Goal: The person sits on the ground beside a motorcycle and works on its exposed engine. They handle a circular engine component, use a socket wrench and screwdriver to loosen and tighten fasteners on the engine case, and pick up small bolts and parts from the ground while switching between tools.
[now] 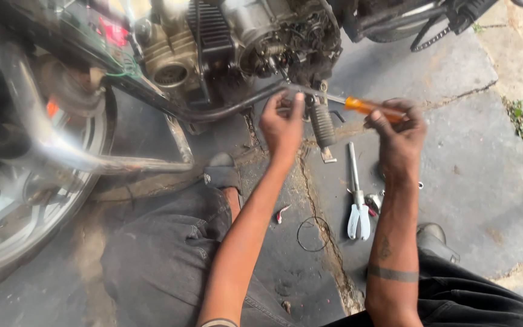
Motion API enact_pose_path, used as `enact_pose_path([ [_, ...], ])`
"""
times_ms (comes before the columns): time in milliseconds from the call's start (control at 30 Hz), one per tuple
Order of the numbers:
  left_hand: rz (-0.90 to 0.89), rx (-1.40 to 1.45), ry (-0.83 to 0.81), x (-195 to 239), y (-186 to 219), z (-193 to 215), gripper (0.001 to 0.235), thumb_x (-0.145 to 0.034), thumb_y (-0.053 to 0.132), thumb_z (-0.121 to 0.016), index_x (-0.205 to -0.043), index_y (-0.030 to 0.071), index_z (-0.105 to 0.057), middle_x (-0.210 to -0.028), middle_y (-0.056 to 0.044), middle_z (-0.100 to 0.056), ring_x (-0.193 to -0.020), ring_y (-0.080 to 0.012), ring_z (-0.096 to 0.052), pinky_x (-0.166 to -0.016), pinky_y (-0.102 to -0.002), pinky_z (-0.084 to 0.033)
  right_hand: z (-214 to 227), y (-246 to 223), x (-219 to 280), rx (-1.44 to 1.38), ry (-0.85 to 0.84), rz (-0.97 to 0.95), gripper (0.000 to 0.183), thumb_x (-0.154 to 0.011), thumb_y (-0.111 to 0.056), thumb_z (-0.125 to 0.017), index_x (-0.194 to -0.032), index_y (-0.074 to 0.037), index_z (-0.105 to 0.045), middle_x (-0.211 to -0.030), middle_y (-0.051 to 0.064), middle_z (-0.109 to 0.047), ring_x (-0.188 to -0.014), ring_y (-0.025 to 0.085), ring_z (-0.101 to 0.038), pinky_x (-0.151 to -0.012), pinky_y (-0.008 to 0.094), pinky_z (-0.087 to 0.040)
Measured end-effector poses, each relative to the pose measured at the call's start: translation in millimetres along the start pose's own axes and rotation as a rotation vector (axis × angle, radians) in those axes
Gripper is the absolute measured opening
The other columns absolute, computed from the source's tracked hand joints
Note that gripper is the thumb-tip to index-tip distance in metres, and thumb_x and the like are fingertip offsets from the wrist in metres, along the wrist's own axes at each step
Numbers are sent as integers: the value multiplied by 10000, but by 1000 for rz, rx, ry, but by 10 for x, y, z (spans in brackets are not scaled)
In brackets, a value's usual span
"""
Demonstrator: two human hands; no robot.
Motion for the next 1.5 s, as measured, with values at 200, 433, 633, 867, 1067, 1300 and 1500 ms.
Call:
enact_pose_path([
  [200, -1414, -954, -129, 170, 586, -1093, 594, -936, 144, -667, -1476, 96, -421, -1367, -166, -539, -1281, -322, -544, -1137, -525, -443, -150, -517, -751, -69, -187, 229, 257, -1021, 41, -745, -1198, -6, -564, -1199, 170, -711, -1057, 235, -728, -929, 366, -641],
  [433, -1241, -1326, -441, -563, 418, -1568, 424, -964, 58, -563, -1384, 34, -507, -1246, -147, -654, -1065, -309, -677, -927, -442, -585, -254, -492, -1097, 25, -361, 332, 297, -1059, 31, -748, -1254, -11, -529, -1229, 148, -697, -1098, 195, -703, -952, 325, -616],
  [633, -1294, -1337, -451, -690, 431, -1539, 423, -941, 27, -566, -1361, -7, -541, -1105, -156, -674, -945, -289, -713, -809, -395, -618, -280, -345, -1176, -22, -348, 336, 340, -1067, 14, -764, -1303, -17, -522, -1190, 120, -673, -1053, 171, -698, -929, 314, -614],
  [867, -1367, -1283, -437, -739, 417, -1531, 407, -932, -12, -590, -1337, -18, -550, -1065, -170, -685, -880, -273, -725, -714, -363, -625, -345, -427, -1140, -13, -346, 375, 349, -1096, -17, -768, -1318, -19, -499, -1211, 129, -688, -1123, 178, -715, -948, 304, -638],
  [1067, -1365, -1239, -442, -773, 401, -1471, 388, -930, -12, -619, -1314, 1, -561, -1058, -136, -693, -927, -267, -734, -736, -365, -628, -407, -389, -1143, -13, -348, 371, 371, -1090, -18, -765, -1349, -18, -500, -1213, 132, -680, -1101, 172, -715, -911, 296, -640],
  [1300, -1391, -1223, -440, -731, 445, -1478, 399, -914, 24, -641, -1305, 14, -564, -1068, -125, -695, -915, -270, -740, -734, -368, -624, -424, -450, -1084, 20, -330, 408, 369, -1106, -15, -767, -1350, 8, -491, -1231, 141, -675, -1131, 178, -714, -929, 296, -640],
  [1500, -1399, -1238, -446, -759, 431, -1488, 359, -952, 36, -635, -1304, 14, -570, -1045, -126, -692, -907, -265, -736, -720, -360, -623, -417, -418, -1096, 35, -316, 403, 387, -1101, -29, -776, -1360, 14, -492, -1220, 150, -690, -1117, 179, -722, -920, 294, -643],
])
Point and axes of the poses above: each hand's wrist, its own x-axis away from the middle knuckle, its own z-axis out of the back of the hand, y = z × x, the point moved 5 cm from there along -x, towards the middle knuckle
